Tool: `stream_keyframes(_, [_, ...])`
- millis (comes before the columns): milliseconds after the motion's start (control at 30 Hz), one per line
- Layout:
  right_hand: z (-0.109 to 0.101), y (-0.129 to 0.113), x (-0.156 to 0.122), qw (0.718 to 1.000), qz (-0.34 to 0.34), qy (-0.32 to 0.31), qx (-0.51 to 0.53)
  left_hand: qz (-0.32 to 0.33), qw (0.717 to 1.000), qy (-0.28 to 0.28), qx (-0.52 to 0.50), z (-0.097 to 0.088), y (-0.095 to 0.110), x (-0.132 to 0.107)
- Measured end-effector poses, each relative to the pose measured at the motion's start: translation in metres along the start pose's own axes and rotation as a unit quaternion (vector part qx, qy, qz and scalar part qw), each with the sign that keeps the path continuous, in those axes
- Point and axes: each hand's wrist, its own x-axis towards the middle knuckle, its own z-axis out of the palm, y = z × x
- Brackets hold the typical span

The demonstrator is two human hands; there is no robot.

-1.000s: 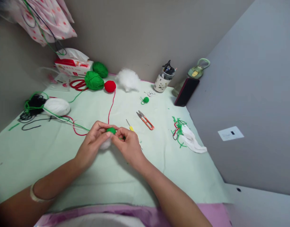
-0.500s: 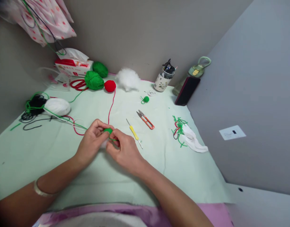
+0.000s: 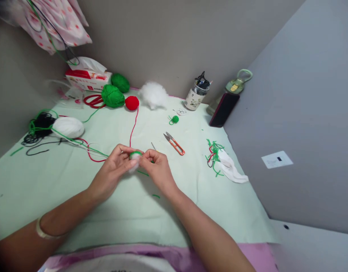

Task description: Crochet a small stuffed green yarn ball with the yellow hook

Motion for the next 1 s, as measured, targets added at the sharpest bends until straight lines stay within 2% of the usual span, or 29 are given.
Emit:
stream_keyframes(100, [0.000, -0.001, -0.004, 1.000, -0.016, -0.017, -0.019, 0.004, 1.000, 0.014, 0.004, -0.001, -0.002, 0.002])
stream_keyframes(233, [0.008, -0.002, -0.016, 0.990, -0.074, -0.044, -0.109, 0.025, 0.999, 0.036, 0.012, -0.003, -0.004, 0.004])
stream_keyframes(300, [0.012, -0.001, -0.019, 0.987, -0.073, -0.044, -0.137, 0.029, 0.998, 0.050, 0.027, -0.002, -0.003, 0.005])
stream_keyframes(367, [0.015, 0.002, -0.018, 0.992, -0.051, -0.049, -0.101, 0.038, 0.996, 0.058, 0.047, 0.000, -0.001, 0.005])
stream_keyframes(467, [0.014, 0.005, -0.011, 0.998, 0.002, -0.061, 0.023, 0.087, 0.990, 0.062, 0.091, 0.002, -0.002, 0.005])
stream_keyframes(533, [0.012, 0.006, -0.007, 0.995, 0.023, -0.070, 0.066, 0.115, 0.984, 0.051, 0.124, 0.001, -0.004, 0.004])
stream_keyframes(633, [0.010, 0.007, -0.005, 0.997, 0.005, -0.068, 0.037, 0.118, 0.982, 0.014, 0.145, -0.004, -0.005, 0.002])
stream_keyframes(733, [0.008, 0.008, -0.006, 0.999, -0.020, -0.038, -0.014, 0.092, 0.989, -0.031, 0.115, -0.010, -0.001, -0.001])
stream_keyframes(867, [0.004, 0.008, -0.003, 0.999, -0.029, 0.002, -0.017, 0.042, 0.993, -0.084, 0.074, -0.014, 0.004, -0.002])
stream_keyframes(1000, [0.003, 0.009, -0.001, 0.998, -0.056, 0.024, -0.015, 0.030, 0.996, -0.064, 0.060, -0.007, 0.005, -0.001])
